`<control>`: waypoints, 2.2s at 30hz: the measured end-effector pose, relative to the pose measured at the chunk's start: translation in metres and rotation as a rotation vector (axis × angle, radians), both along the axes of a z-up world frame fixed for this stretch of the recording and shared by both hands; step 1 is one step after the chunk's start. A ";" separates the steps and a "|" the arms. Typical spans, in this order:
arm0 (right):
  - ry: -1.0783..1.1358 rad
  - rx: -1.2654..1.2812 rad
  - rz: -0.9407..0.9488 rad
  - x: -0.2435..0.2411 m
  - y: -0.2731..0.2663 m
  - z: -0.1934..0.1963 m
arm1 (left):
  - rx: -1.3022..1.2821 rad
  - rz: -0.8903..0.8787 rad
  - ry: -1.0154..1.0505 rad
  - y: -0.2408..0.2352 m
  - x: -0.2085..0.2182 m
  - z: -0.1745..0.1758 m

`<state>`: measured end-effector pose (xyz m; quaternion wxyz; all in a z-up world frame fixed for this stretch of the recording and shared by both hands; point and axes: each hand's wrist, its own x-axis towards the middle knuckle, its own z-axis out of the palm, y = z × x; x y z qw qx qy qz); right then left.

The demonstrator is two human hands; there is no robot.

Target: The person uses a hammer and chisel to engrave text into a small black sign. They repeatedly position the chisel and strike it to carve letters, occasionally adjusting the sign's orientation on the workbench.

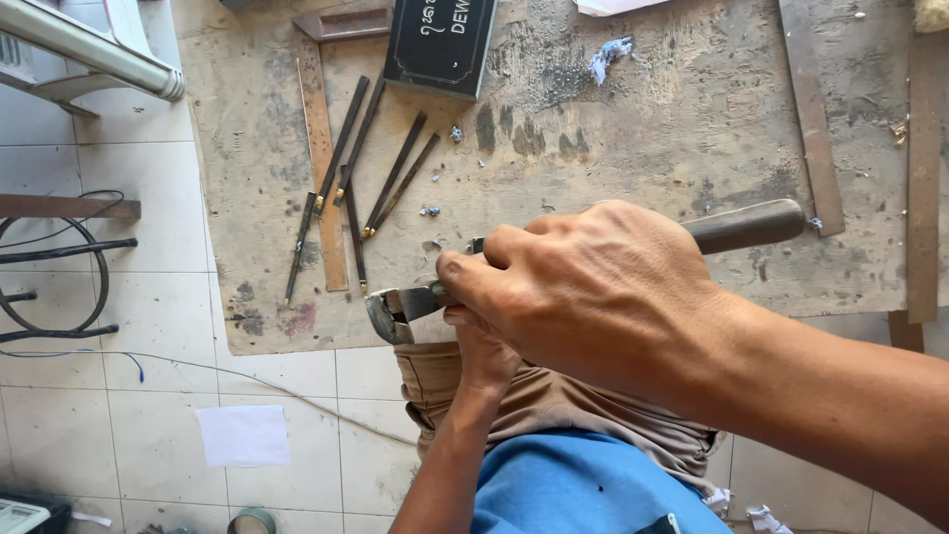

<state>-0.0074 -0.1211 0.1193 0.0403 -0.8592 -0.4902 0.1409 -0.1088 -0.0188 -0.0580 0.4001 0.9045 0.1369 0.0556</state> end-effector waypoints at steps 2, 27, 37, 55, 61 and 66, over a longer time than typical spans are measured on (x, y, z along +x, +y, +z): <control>-0.034 0.020 0.010 -0.006 0.003 -0.006 | 0.054 -0.026 0.003 -0.002 0.002 0.004; -0.110 -0.254 -0.065 -0.007 0.010 -0.006 | -0.371 -0.049 -0.086 0.012 0.007 -0.032; 0.388 0.918 -1.075 -0.058 -0.115 -0.099 | 0.615 -0.764 0.079 -0.048 -0.047 -0.010; 0.499 1.200 -1.625 -0.100 -0.198 -0.179 | -0.345 -0.691 -0.304 -0.083 0.018 0.035; 0.235 1.028 -1.624 -0.102 -0.170 -0.129 | -0.237 -0.426 -0.367 -0.092 0.060 0.016; -0.023 1.185 -1.630 -0.100 -0.167 -0.139 | -0.272 -0.284 -0.341 -0.089 0.065 0.015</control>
